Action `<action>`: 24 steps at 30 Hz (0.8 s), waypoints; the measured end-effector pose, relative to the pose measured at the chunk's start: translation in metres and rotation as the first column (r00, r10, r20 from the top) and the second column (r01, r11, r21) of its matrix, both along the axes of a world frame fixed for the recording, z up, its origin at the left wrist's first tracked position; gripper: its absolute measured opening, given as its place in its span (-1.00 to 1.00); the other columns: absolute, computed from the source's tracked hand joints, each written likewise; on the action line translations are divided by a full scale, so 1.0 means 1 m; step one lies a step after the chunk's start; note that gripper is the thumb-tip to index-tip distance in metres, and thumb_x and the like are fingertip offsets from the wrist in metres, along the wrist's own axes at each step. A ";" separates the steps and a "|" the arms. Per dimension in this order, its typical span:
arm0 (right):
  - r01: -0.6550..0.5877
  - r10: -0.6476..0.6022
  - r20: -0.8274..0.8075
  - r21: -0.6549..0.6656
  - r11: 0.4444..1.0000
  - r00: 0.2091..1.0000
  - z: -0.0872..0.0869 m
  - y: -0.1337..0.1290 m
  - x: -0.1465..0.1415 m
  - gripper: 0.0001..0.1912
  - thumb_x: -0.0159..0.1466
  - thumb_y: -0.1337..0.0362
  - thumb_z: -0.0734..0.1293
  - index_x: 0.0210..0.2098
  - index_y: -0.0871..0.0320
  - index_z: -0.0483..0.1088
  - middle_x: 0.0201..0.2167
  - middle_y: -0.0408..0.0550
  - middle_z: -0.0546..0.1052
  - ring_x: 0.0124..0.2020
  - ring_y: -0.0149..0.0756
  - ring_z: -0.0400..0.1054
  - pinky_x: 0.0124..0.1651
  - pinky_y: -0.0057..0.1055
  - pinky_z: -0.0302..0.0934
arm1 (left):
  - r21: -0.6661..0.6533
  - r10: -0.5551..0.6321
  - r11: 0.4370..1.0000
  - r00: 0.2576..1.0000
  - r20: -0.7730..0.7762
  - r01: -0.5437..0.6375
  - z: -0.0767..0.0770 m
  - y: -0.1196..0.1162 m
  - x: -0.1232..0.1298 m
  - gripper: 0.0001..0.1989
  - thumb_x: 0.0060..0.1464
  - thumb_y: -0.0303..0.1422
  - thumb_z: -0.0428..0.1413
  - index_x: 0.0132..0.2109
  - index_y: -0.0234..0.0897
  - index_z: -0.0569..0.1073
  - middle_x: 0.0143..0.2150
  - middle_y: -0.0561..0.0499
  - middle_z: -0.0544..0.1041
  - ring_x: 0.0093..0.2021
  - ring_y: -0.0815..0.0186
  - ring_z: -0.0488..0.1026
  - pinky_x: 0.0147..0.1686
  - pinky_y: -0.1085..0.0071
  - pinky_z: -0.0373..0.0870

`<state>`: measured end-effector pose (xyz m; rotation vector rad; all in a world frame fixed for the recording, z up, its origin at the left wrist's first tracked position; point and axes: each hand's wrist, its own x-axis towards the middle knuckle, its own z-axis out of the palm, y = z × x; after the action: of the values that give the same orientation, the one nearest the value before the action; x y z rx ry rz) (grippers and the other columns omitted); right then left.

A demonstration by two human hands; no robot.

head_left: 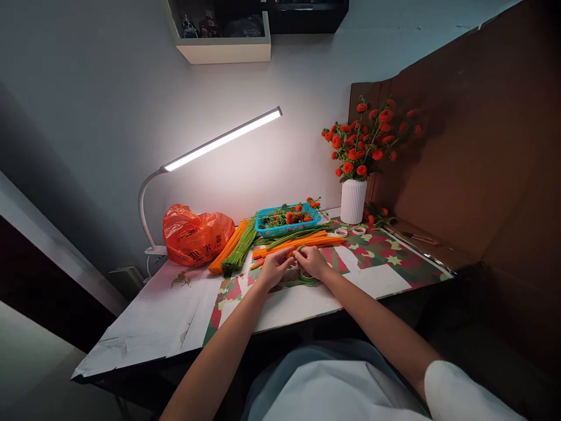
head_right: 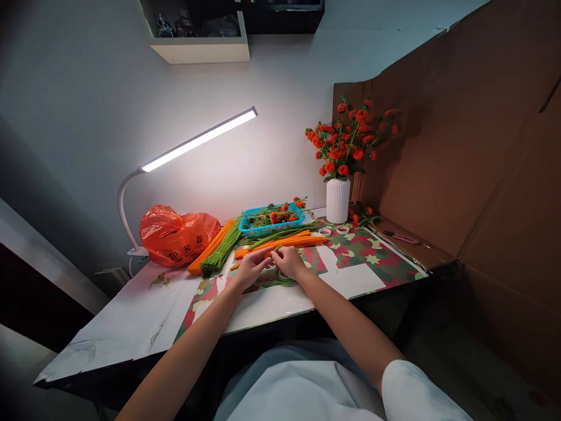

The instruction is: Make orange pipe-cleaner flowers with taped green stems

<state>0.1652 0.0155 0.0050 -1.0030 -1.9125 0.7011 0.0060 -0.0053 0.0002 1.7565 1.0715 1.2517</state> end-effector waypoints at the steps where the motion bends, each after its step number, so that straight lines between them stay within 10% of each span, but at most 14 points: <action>1: 0.030 -0.033 0.036 0.074 0.997 0.999 0.000 0.000 0.000 -0.62 0.25 0.21 0.22 -0.68 0.18 0.29 -0.71 -0.12 0.39 -0.65 -0.42 0.22 -0.53 -0.48 0.02 | -0.019 -0.005 1.000 1.000 0.023 0.006 0.001 0.000 0.000 -0.46 -0.05 -0.11 0.21 0.03 -0.37 0.49 -0.33 -0.08 0.58 -0.38 0.29 0.46 -0.33 0.37 0.40; 6: 0.079 -0.092 0.032 0.278 0.957 0.995 0.002 -0.001 0.003 -0.80 0.24 0.22 0.24 -0.45 0.17 0.38 -0.63 -0.16 0.38 -0.58 -0.41 0.22 -0.47 -0.48 0.02 | -0.147 -0.022 0.988 0.989 0.149 0.044 0.003 0.002 -0.001 -0.41 -0.13 -0.08 0.25 0.02 -0.34 0.50 -0.22 -0.11 0.58 -0.44 0.37 0.43 -0.41 0.43 0.38; 24: -0.099 0.107 -0.055 0.138 0.986 0.993 0.006 -0.002 0.012 -0.79 0.24 0.20 0.22 -0.40 0.14 0.44 -0.65 -0.21 0.40 -0.63 -0.42 0.23 -0.51 -0.49 0.12 | -0.217 0.027 0.976 0.958 0.286 0.037 0.008 -0.001 0.002 -0.50 -0.19 -0.06 0.28 -0.17 -0.36 0.58 -0.41 -0.03 0.53 -0.51 0.46 0.33 -0.44 0.48 0.32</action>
<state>0.1776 0.0138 0.0109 -0.7942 -1.9401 0.6447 0.0078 -0.0060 0.0077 1.3618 0.9918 1.2853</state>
